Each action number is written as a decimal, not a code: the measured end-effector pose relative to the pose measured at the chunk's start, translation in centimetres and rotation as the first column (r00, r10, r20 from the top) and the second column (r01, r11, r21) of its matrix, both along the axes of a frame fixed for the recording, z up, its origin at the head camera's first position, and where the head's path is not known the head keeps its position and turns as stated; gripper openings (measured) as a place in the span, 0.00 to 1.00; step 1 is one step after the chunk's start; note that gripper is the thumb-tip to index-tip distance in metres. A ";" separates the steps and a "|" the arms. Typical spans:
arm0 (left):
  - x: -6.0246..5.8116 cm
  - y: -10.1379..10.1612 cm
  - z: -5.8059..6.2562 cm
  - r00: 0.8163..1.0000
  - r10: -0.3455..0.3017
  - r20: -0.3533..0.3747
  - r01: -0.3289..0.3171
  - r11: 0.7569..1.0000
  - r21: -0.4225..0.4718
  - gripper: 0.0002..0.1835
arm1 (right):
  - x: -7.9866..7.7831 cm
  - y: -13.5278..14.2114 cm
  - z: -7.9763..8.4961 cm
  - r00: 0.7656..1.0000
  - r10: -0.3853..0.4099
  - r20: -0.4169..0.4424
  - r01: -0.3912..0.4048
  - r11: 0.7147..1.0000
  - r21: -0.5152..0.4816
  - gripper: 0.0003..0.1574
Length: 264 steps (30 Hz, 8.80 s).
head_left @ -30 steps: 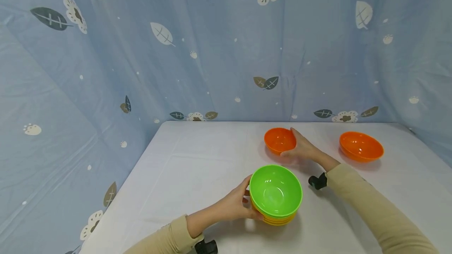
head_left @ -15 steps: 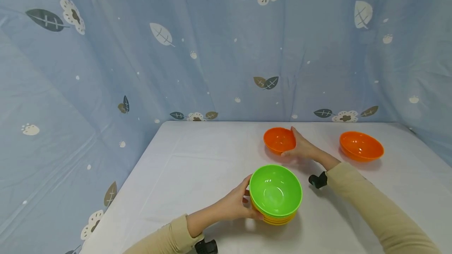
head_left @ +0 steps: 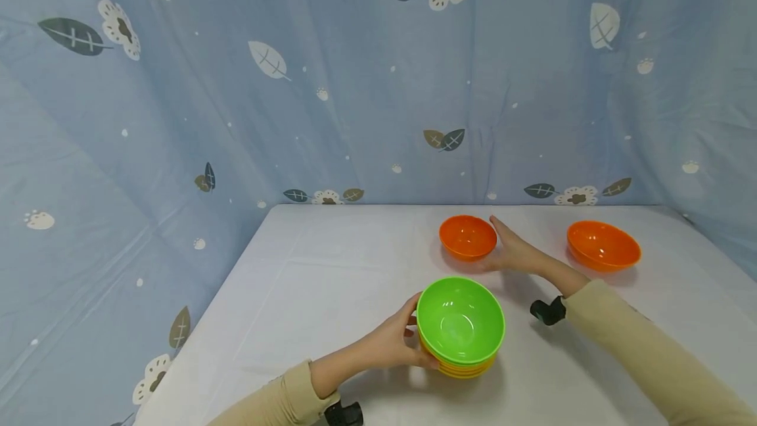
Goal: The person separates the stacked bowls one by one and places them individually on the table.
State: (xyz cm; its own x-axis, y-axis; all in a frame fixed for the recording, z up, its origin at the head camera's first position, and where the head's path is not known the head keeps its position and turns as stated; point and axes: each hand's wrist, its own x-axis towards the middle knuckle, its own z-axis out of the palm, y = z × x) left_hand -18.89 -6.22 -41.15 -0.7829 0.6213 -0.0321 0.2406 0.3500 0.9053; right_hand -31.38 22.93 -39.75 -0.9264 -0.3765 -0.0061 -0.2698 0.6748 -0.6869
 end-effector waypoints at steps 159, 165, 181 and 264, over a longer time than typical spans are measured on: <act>-3.7 -1.5 6.9 0.912 0.360 -0.198 -0.323 0.926 0.198 0.53 | 14.8 -1.4 -1.8 0.941 0.262 -0.213 -0.299 0.939 -0.168 0.59; -4.4 -1.9 6.9 0.895 0.394 -0.208 -0.356 0.913 0.199 0.55 | 14.9 -1.4 -1.7 0.944 0.264 -0.197 -0.298 0.939 -0.172 0.58; -6.3 -2.9 6.0 0.868 0.482 -0.117 -0.444 0.860 0.253 0.56 | 15.1 -1.4 -1.1 0.952 0.261 -0.158 -0.288 0.941 -0.176 0.57; -13.2 -6.5 -0.7 0.712 0.697 -0.079 -0.694 0.717 0.065 0.57 | 14.9 -1.7 -1.2 0.957 0.261 -0.126 -0.282 0.939 -0.197 0.59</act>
State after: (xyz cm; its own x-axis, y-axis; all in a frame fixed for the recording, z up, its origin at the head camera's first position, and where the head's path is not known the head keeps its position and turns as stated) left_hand -32.13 -12.68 -41.85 -0.9924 -0.1010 0.0708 0.0211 0.4265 0.9042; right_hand -16.51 21.23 -40.91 -0.7809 -0.5967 0.1850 -0.4944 0.4093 -0.7668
